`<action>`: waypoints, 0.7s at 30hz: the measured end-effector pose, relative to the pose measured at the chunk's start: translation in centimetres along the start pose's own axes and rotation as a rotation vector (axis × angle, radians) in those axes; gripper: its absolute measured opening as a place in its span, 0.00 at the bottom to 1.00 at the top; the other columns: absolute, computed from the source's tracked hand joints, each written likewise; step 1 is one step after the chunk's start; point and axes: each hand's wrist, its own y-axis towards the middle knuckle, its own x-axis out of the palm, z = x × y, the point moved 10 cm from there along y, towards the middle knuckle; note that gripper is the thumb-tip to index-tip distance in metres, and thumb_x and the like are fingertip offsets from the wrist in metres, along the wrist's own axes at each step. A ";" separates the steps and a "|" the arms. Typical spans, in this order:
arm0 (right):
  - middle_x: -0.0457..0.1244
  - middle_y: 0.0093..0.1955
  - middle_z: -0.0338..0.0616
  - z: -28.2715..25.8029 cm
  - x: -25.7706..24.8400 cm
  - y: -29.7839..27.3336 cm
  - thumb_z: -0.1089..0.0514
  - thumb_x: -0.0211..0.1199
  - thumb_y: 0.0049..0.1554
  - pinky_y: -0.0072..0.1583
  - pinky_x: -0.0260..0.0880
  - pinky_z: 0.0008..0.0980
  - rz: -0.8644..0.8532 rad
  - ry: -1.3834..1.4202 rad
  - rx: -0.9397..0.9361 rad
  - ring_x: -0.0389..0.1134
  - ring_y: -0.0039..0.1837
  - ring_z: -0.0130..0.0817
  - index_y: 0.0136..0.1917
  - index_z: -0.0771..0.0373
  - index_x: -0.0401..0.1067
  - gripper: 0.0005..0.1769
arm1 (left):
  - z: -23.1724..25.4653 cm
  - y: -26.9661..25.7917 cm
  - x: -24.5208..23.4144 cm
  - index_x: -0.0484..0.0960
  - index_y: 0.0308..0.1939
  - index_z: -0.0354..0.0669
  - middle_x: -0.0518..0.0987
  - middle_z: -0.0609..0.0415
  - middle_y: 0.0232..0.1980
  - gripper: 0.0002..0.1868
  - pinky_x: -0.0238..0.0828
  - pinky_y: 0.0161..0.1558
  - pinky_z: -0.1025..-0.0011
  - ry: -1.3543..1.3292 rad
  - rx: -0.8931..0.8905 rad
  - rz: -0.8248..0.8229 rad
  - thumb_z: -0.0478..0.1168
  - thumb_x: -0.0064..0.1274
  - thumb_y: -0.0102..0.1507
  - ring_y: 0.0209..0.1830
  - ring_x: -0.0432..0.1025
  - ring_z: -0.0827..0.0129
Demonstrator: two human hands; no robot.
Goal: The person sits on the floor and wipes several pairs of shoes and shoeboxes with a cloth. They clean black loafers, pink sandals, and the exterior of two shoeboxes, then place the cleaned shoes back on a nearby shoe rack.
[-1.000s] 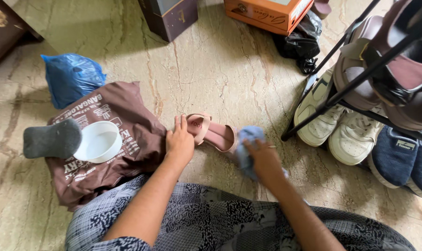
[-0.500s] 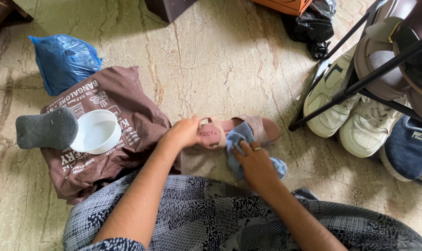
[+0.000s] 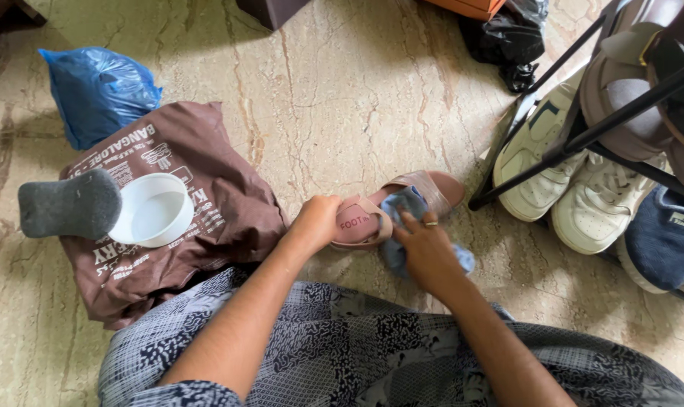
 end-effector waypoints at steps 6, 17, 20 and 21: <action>0.62 0.72 0.39 -2.5 1.3 -0.4 0.74 0.53 0.42 0.71 0.59 0.46 -0.141 0.436 -0.126 0.58 0.66 0.54 0.59 0.57 0.77 0.32 | 0.9 -0.7 -1.5 0.80 0.34 0.34 0.80 0.32 0.36 0.12 0.75 0.41 0.53 -0.055 -0.051 0.073 0.40 0.63 0.61 0.40 0.77 0.39; 0.55 0.78 0.41 -2.0 1.1 -0.6 0.61 0.55 0.53 0.53 0.76 0.46 -0.124 -0.098 0.185 0.60 0.72 0.54 0.69 0.62 0.66 0.29 | -2.2 -0.7 -0.1 0.83 0.37 0.38 0.83 0.40 0.37 0.19 0.76 0.44 0.56 0.167 -0.248 -0.141 0.41 0.73 0.47 0.41 0.79 0.47; 0.56 0.76 0.50 -0.8 1.2 -0.8 0.61 0.56 0.53 0.49 0.77 0.45 -0.124 -0.109 0.270 0.62 0.68 0.52 0.77 0.64 0.56 0.38 | -5.4 -2.2 2.2 0.83 0.36 0.35 0.86 0.39 0.35 0.18 0.80 0.42 0.56 -0.136 -0.450 -0.304 0.43 0.69 0.49 0.38 0.83 0.48; 0.56 0.76 0.51 -0.6 1.2 -0.8 0.60 0.56 0.53 0.51 0.76 0.44 -0.121 -0.072 0.260 0.64 0.66 0.52 0.76 0.64 0.57 0.38 | -5.9 -2.3 3.1 0.84 0.35 0.34 0.87 0.39 0.34 0.16 0.83 0.40 0.55 -0.291 -0.506 -0.348 0.43 0.66 0.51 0.36 0.86 0.49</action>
